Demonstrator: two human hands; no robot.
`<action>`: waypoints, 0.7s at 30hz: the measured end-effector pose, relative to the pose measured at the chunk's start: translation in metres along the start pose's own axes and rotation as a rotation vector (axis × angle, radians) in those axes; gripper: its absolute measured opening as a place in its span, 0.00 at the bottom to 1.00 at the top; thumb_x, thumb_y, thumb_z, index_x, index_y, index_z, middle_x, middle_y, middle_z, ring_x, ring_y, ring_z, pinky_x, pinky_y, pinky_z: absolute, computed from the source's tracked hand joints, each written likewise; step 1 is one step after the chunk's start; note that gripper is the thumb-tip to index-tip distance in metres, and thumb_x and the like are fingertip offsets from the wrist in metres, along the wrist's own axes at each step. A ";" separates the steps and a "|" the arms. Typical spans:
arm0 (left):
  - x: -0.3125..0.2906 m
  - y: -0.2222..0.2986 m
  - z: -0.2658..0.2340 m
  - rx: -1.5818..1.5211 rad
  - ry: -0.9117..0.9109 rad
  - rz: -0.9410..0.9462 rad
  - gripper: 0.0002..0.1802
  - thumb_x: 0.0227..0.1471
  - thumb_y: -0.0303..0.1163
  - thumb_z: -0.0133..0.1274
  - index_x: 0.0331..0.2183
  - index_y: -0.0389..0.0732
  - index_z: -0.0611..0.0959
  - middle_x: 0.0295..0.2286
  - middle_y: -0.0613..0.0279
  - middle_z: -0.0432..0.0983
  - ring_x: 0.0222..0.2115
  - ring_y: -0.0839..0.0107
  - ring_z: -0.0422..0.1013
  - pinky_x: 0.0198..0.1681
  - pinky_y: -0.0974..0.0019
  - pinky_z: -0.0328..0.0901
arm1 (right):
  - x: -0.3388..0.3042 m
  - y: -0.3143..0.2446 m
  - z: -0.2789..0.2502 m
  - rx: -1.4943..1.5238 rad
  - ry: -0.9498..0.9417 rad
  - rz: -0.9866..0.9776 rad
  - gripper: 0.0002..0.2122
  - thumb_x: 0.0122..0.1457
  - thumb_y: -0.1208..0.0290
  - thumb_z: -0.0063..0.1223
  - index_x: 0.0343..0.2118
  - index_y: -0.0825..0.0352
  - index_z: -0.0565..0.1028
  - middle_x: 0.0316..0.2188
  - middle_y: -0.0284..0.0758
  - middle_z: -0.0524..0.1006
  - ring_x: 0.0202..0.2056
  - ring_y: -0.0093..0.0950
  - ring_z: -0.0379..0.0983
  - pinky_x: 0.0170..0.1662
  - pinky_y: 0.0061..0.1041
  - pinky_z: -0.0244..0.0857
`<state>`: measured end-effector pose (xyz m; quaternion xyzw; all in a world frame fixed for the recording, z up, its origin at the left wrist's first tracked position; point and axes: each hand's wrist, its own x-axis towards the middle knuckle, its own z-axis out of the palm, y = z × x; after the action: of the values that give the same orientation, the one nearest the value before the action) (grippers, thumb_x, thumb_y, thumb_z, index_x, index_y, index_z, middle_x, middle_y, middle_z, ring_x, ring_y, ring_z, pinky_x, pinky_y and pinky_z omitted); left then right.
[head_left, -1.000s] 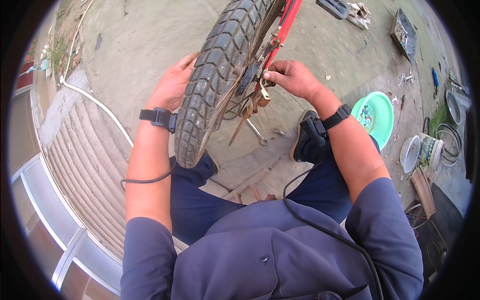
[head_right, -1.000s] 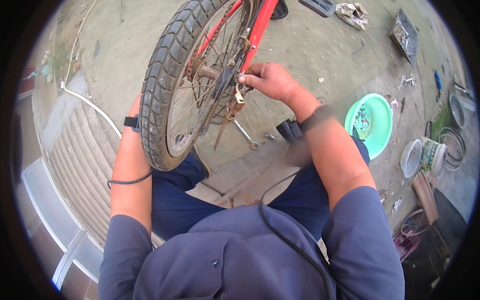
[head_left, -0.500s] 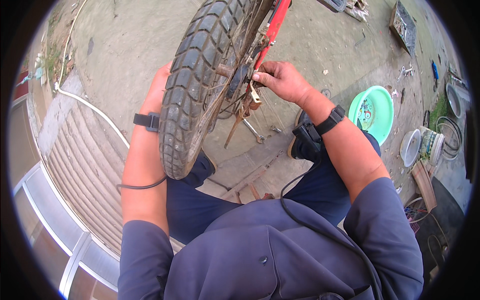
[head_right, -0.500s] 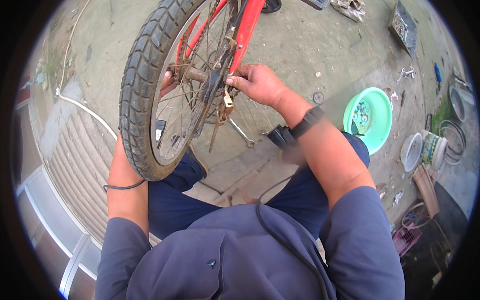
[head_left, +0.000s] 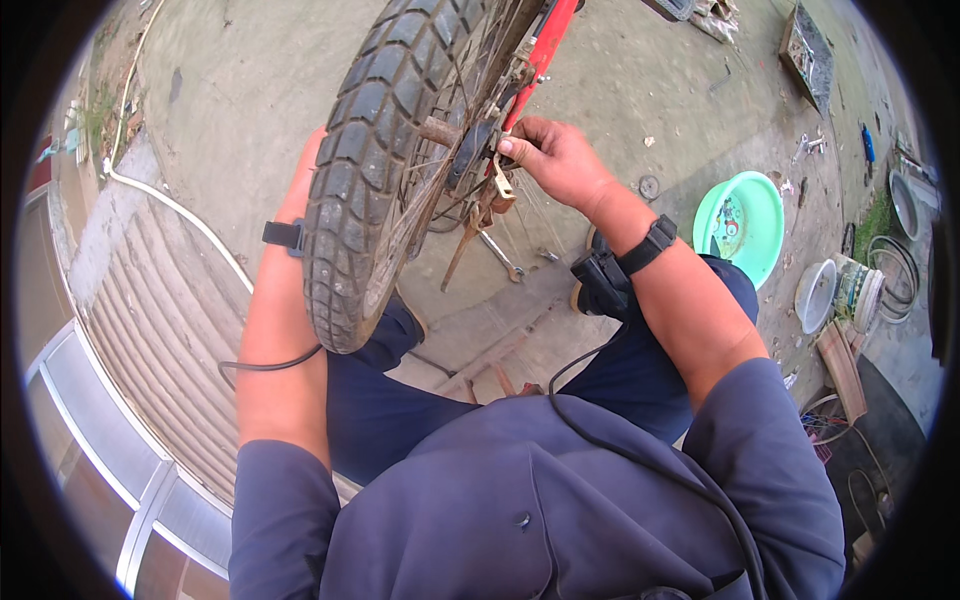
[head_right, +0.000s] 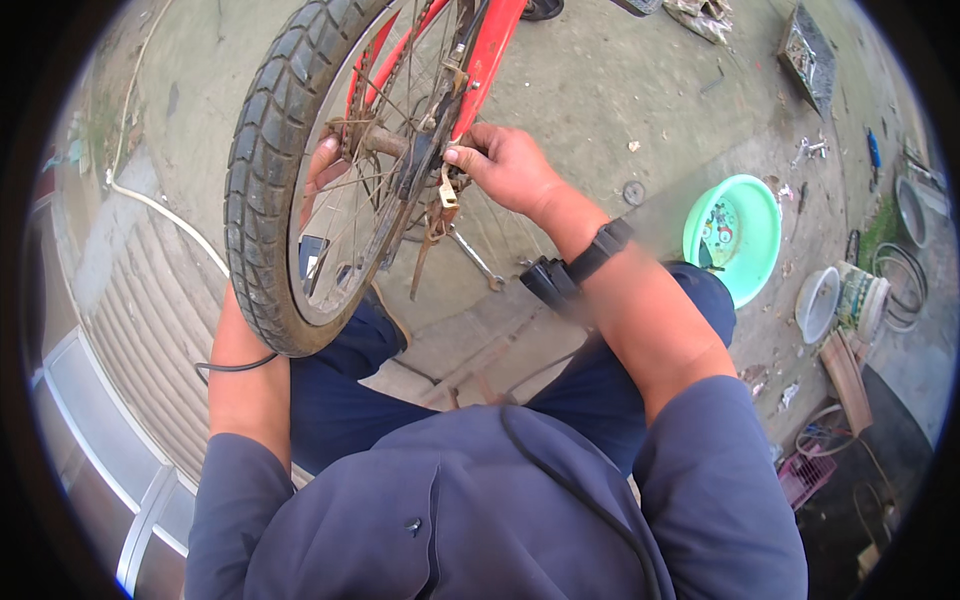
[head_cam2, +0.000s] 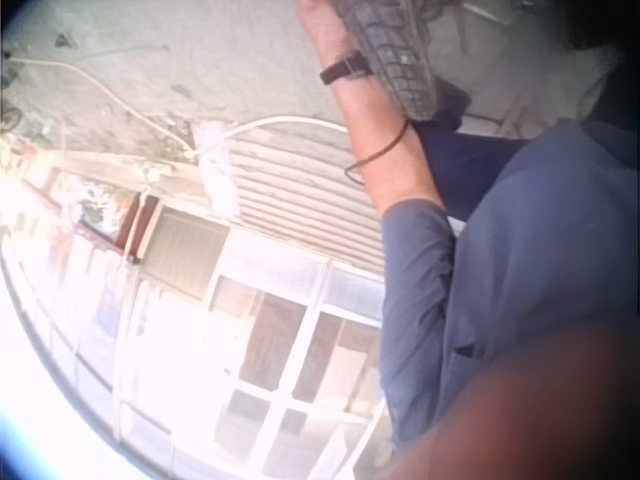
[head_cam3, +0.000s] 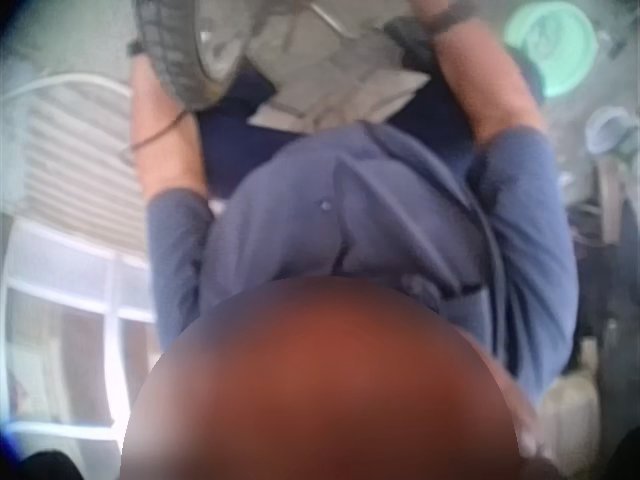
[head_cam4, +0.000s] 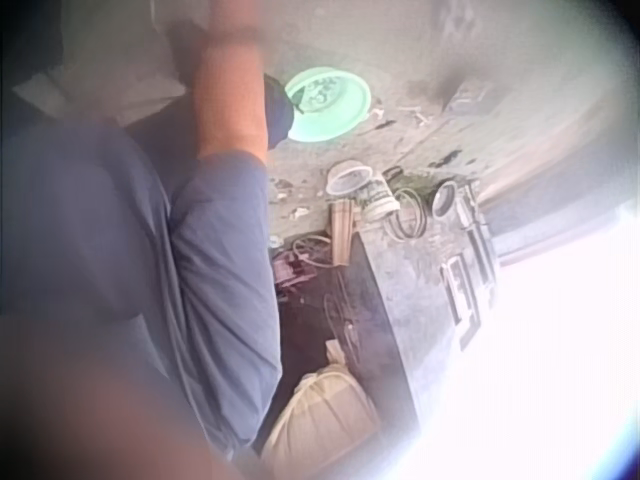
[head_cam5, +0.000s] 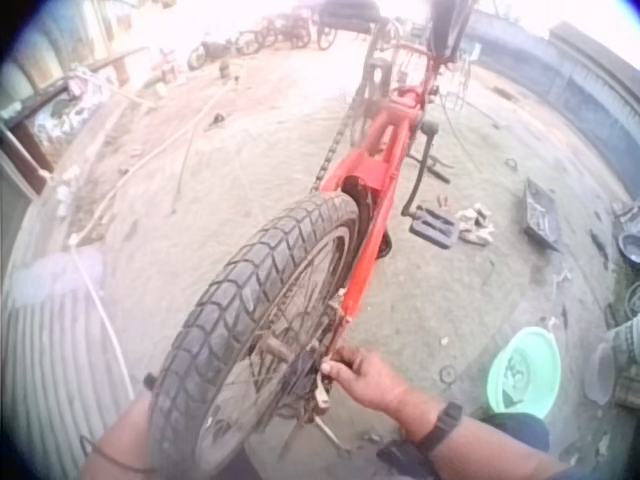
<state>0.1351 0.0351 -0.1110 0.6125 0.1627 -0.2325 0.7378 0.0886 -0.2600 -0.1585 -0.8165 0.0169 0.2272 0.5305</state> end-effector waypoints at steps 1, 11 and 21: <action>-0.001 0.000 0.002 -0.012 0.007 -0.002 0.12 0.61 0.32 0.56 0.45 0.39 0.83 0.34 0.68 0.80 0.30 0.78 0.74 0.33 0.70 0.71 | -0.001 0.001 0.000 0.061 -0.009 0.007 0.18 0.66 0.58 0.60 0.40 0.73 0.79 0.32 0.31 0.81 0.37 0.19 0.74 0.45 0.26 0.71; -0.003 -0.012 -0.012 -0.050 -0.036 0.089 0.16 0.64 0.36 0.54 0.50 0.38 0.81 0.38 0.67 0.80 0.35 0.76 0.73 0.38 0.67 0.71 | -0.001 0.006 -0.001 0.129 -0.020 -0.037 0.19 0.65 0.56 0.60 0.43 0.71 0.80 0.35 0.33 0.82 0.39 0.21 0.76 0.47 0.27 0.72; -0.080 0.044 -0.033 0.248 0.392 0.343 0.28 0.65 0.31 0.53 0.60 0.26 0.68 0.51 0.46 0.77 0.48 0.63 0.76 0.51 0.65 0.71 | 0.014 0.020 -0.004 0.268 -0.087 -0.071 0.21 0.62 0.54 0.64 0.46 0.69 0.82 0.39 0.34 0.84 0.41 0.23 0.77 0.49 0.28 0.71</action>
<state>0.0929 0.0852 -0.0393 0.7499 0.1664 0.0001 0.6403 0.0970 -0.2691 -0.1792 -0.7278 -0.0051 0.2392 0.6427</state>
